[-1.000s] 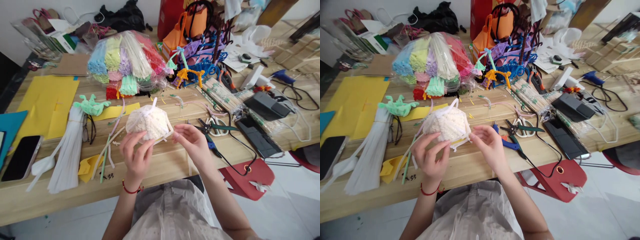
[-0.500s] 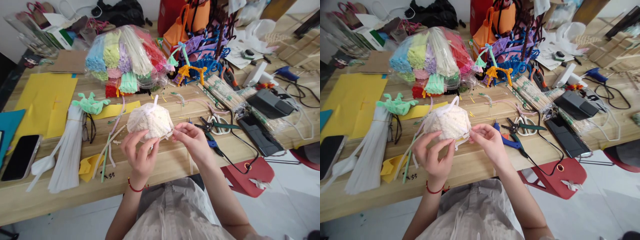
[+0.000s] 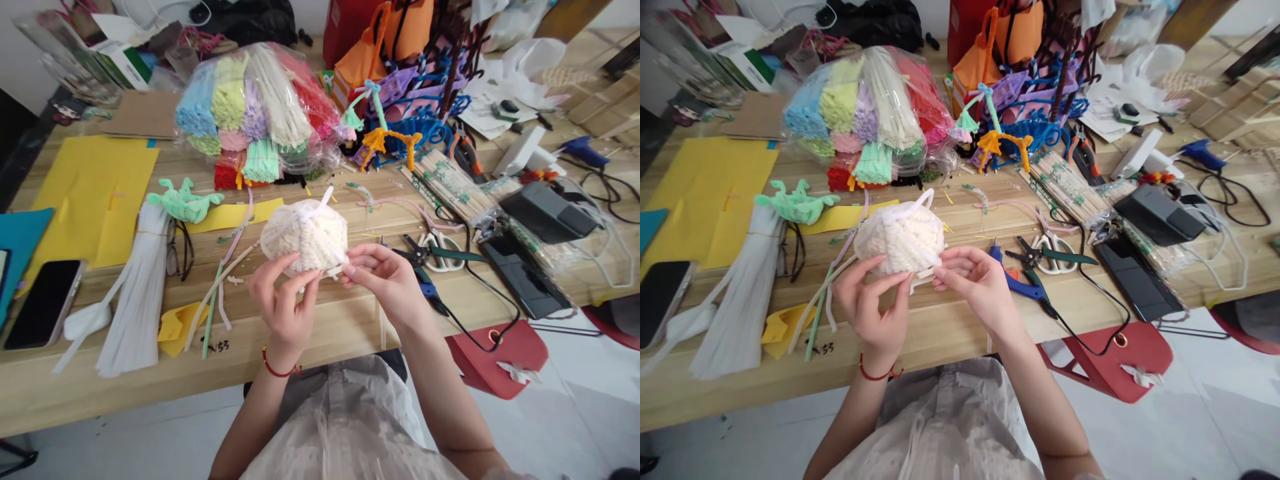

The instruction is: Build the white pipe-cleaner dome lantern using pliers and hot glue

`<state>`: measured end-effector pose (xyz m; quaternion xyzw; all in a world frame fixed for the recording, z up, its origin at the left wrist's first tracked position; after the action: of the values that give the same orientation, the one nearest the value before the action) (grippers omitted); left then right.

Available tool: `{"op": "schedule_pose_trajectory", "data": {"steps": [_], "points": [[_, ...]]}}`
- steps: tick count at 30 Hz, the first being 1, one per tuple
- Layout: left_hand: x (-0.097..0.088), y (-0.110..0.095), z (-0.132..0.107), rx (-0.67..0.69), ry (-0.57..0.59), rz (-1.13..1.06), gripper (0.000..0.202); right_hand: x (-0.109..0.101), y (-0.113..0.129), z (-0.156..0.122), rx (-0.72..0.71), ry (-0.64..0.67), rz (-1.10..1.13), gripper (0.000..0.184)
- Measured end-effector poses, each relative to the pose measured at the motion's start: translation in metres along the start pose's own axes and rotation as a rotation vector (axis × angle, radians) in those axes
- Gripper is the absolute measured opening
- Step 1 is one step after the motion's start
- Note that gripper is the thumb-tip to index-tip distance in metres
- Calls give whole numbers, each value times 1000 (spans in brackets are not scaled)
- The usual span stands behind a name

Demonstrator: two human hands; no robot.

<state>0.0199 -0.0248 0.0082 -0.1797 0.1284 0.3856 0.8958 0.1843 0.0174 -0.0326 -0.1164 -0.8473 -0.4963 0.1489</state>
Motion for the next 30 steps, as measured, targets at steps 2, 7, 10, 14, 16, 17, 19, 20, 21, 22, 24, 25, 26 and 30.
{"op": "schedule_pose_trajectory", "data": {"steps": [2,7,10,14,16,17,19,20,21,22,24,25,26,30], "points": [[1,3,-2,-44,-6,-47,20,0,0,1,2,1,-5,31],[2,6,-3,-94,14,-121,14,1,2,2,-8,-20,-32,31],[1,7,0,-122,16,-113,10,0,3,1,-37,-40,-51,30],[2,6,3,-142,1,-98,7,-1,7,-1,-104,-53,-92,29],[4,5,4,-144,2,-100,7,-1,8,-2,-130,-63,-121,29],[5,5,4,-143,5,-106,9,-1,9,-3,-142,-69,-132,29],[8,4,4,-141,10,-126,13,-2,11,-4,-171,-89,-147,30],[9,4,4,-142,11,-136,15,-2,12,-5,-186,-102,-155,31],[10,4,3,-147,11,-143,16,-2,13,-5,-201,-115,-166,31],[10,4,3,-156,9,-148,17,-2,14,-6,-214,-126,-180,31],[10,5,4,-172,3,-157,17,-1,16,-8,-241,-144,-215,31],[10,5,4,-178,5,-160,16,-1,17,-9,-255,-156,-236,30],[10,5,5,-181,7,-160,15,-1,17,-11,-270,-169,-261,29],[11,5,6,-183,30,-136,11,0,20,-16,-373,-221,-407,23]]}}
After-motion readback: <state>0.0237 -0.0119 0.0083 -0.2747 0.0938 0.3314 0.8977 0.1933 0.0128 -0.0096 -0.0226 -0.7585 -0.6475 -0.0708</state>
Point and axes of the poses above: each hand's wrist, its own z-axis towards the middle knuckle, its own x-axis out of the palm, y = z × x, the point moved 8 cm from there along z, towards the middle knuckle, and after that the axes turned 14 degrees about x, right-handed, at the moved point
